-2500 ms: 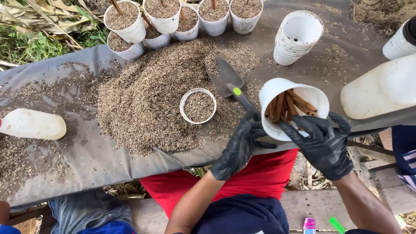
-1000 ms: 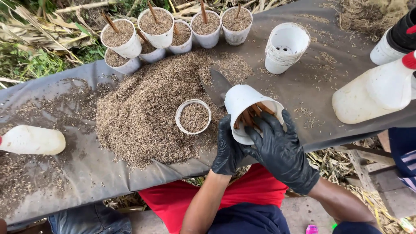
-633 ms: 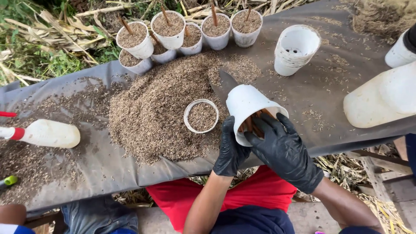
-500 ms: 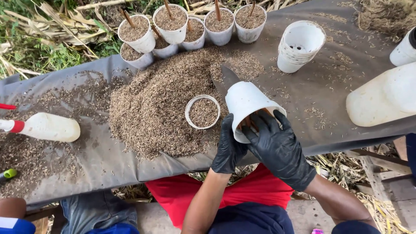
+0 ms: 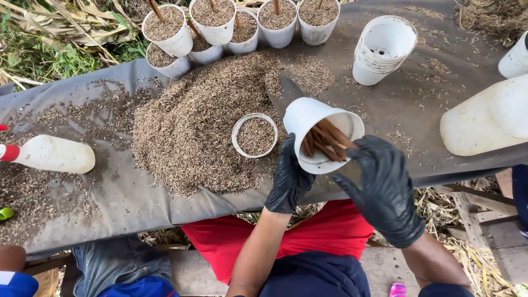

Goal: Wrapping a small fishing rod guide with thread and then using a trowel to fill a cup with potting medium.

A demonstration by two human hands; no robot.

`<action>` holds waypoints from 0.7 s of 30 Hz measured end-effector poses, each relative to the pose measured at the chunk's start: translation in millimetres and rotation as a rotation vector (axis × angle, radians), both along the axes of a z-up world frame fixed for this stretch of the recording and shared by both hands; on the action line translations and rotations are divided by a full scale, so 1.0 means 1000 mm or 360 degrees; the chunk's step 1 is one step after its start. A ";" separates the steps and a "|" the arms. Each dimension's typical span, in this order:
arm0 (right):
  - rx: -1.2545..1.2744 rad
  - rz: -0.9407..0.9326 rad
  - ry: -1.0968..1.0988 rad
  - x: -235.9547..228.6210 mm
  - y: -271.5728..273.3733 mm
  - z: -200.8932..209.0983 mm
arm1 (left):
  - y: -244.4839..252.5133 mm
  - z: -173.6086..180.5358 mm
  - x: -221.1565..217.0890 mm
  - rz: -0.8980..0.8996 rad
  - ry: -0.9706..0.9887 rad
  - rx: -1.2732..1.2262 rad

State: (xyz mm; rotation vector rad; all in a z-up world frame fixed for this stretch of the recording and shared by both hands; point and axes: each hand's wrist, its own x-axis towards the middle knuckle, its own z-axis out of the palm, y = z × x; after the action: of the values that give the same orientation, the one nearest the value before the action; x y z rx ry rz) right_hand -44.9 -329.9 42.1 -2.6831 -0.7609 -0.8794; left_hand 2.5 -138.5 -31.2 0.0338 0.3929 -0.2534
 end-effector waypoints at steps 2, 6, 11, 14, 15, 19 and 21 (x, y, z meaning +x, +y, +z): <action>0.0070 -0.0020 0.0035 -0.003 0.002 0.021 | 0.000 0.004 -0.003 0.0030 -0.0049 -0.0051; 0.0271 -0.0003 0.0169 0.003 0.001 0.026 | -0.003 0.007 -0.003 0.0059 -0.0139 -0.0139; 0.0220 -0.0173 -0.0113 0.000 -0.007 0.025 | -0.008 0.007 -0.014 0.0087 -0.0267 -0.0118; 0.0217 -0.0084 -0.0242 -0.007 -0.002 0.041 | -0.007 0.012 -0.017 0.0045 -0.0302 -0.0047; 0.0213 -0.0072 -0.0213 -0.008 -0.003 0.040 | -0.006 0.016 -0.016 -0.0005 -0.0221 -0.0083; 0.0258 0.0011 -0.0218 -0.006 -0.006 0.041 | -0.003 0.019 -0.020 -0.0031 -0.0366 -0.0250; 0.0329 0.0045 -0.0227 -0.003 -0.004 0.043 | -0.005 0.021 -0.019 -0.0034 -0.0392 -0.0268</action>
State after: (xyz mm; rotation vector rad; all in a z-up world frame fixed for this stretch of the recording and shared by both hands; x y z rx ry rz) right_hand -48.1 -334.4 85.5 -2.4453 -0.6931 -1.0879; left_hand -16.3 -143.5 -10.5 -0.0955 0.1256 -0.2988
